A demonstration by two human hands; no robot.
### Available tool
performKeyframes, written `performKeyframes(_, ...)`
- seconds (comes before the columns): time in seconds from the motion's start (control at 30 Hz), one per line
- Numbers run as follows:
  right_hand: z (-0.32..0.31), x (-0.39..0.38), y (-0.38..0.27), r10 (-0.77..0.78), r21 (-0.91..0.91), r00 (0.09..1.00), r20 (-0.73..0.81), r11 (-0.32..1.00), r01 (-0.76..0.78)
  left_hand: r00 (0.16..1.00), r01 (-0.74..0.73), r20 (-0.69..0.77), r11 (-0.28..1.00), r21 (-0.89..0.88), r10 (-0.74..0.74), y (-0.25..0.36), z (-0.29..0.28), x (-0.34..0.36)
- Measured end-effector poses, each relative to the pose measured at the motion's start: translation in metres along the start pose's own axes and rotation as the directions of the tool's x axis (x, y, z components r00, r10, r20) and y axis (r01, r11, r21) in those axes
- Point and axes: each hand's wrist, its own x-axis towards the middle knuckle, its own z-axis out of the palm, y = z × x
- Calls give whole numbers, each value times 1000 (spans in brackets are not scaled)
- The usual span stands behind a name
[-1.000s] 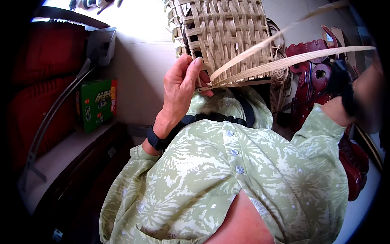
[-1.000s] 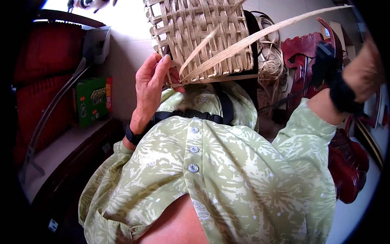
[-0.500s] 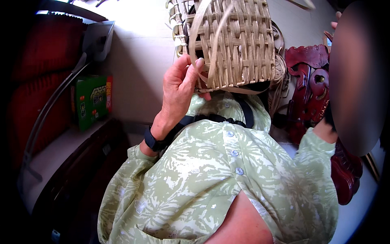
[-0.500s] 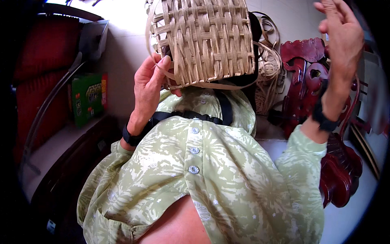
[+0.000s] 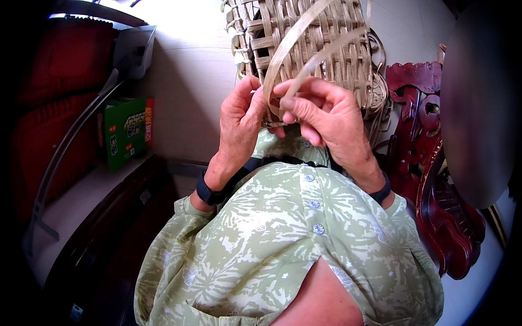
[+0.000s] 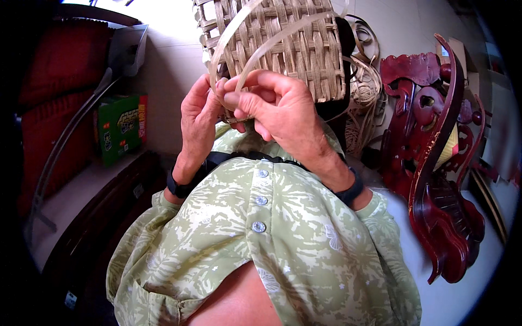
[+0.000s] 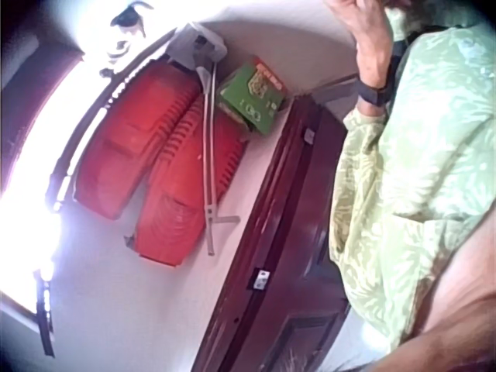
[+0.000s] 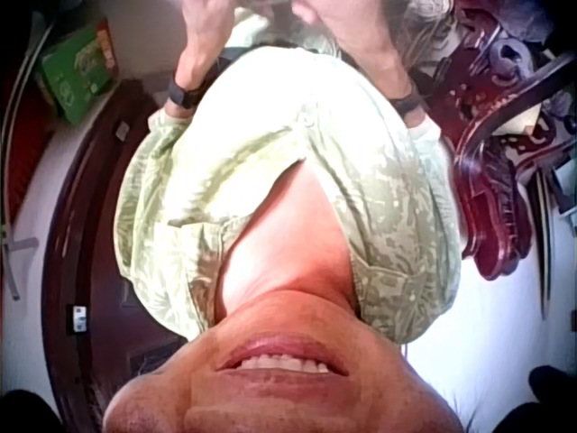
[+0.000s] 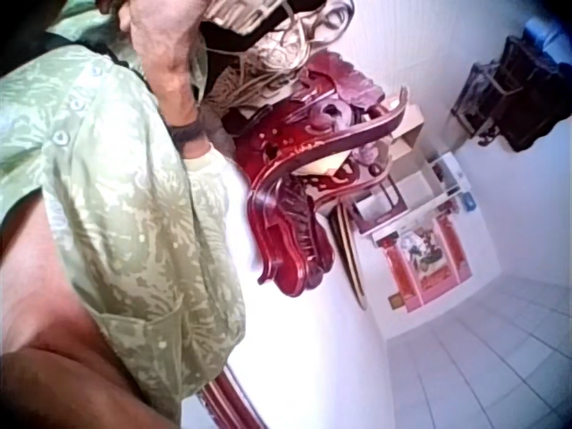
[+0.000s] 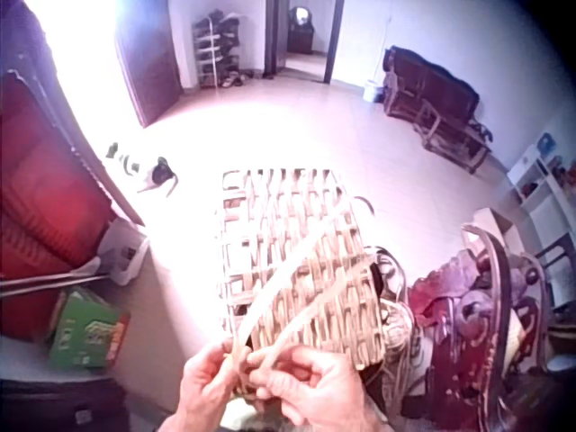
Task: The person weaves a basket by hand, threading strips of material through the existing structure and pressing them into place.
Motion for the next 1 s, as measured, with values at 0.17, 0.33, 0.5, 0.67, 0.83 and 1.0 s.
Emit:
performKeyframes(0.17,20,-9,16,-259,-45,938,-230,966,256,999,29,40,994,-107,-25,6,-3,-5)
performKeyframes(0.33,9,-8,20,-381,-398,898,-219,875,275,986,-52,158,998,-42,58,2,-7,-14)
performKeyframes(0.5,8,0,6,-557,-491,793,245,634,598,991,-67,116,998,8,66,-8,-20,-14)
performKeyframes(0.67,7,10,-4,-108,-188,994,8,976,108,998,18,49,988,154,-25,-7,-20,-6)
performKeyframes(0.83,17,22,-3,-261,-646,964,53,727,233,999,-9,44,1000,5,9,-9,-12,-7)
performKeyframes(1.0,32,27,0,-521,-944,846,112,210,254,999,-48,-8,976,212,51,-2,-10,-7)
